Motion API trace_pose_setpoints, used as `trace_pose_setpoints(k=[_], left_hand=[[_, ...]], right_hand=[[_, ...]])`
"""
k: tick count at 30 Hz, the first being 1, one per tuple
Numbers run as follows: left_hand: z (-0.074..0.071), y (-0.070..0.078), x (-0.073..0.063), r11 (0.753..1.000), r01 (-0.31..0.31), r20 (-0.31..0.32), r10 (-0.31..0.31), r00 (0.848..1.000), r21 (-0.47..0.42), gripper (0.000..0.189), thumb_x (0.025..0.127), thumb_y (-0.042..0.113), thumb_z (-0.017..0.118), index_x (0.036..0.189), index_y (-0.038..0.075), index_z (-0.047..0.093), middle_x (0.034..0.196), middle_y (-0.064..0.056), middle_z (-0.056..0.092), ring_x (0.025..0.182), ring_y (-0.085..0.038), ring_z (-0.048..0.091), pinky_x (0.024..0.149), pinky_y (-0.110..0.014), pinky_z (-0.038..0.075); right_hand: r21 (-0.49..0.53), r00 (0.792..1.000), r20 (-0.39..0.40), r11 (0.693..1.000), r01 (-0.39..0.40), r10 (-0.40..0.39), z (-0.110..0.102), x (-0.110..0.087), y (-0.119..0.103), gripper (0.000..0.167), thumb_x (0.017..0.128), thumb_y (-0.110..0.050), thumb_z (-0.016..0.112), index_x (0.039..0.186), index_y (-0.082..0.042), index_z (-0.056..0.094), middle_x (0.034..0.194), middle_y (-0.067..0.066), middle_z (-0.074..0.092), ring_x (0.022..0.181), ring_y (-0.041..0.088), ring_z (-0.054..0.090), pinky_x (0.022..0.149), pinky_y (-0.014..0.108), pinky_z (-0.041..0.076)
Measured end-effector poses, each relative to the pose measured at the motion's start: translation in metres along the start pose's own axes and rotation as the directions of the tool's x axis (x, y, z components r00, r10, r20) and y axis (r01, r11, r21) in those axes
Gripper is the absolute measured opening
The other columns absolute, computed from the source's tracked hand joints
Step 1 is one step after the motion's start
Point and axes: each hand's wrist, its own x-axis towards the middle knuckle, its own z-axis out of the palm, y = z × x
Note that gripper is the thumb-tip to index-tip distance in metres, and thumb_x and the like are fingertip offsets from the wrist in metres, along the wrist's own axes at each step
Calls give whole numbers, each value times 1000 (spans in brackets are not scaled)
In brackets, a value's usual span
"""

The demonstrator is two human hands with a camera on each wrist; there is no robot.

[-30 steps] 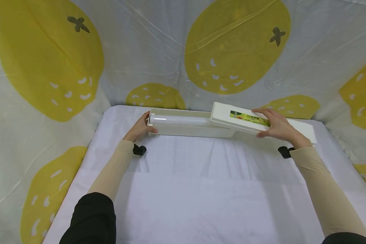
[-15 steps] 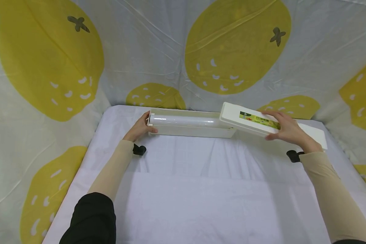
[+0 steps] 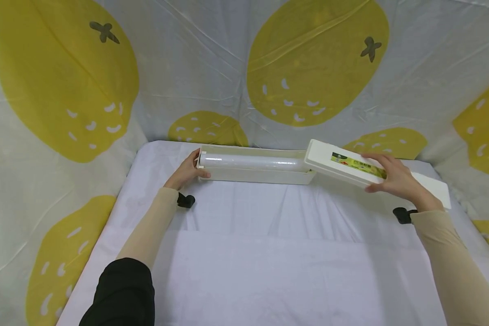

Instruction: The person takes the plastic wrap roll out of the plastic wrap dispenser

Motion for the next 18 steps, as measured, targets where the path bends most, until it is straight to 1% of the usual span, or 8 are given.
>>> trace_pose_setpoints(k=[8,14,18], left_hand=[[0,1,0,1000,4,1,-4,1000,10,97,78,-10,68,152,2,7,155,-16,18,140,-32,21,112,-44,18],[0,-1,1,1000,2,-6,-2,1000,12,97,78,-11,68,152,2,7,154,-17,20,139,-32,22,112,-43,18],[0,-1,3,1000,-4,-11,4,1000,10,96,78,-12,68,152,1,8,154,-17,21,139,-32,23,111,-43,19]], right_hand=[[-17,1000,-17,1000,3,-4,2,-11,12,93,65,-16,83,143,-6,35,138,34,29,113,55,30,83,67,21],[-23,999,-1,999,-45,45,2,-18,22,94,67,-17,82,145,-6,31,138,37,25,114,58,26,85,71,17],[-31,998,-6,998,-55,55,1,-23,29,95,67,-18,83,145,-5,31,136,38,26,114,58,26,85,71,16]])
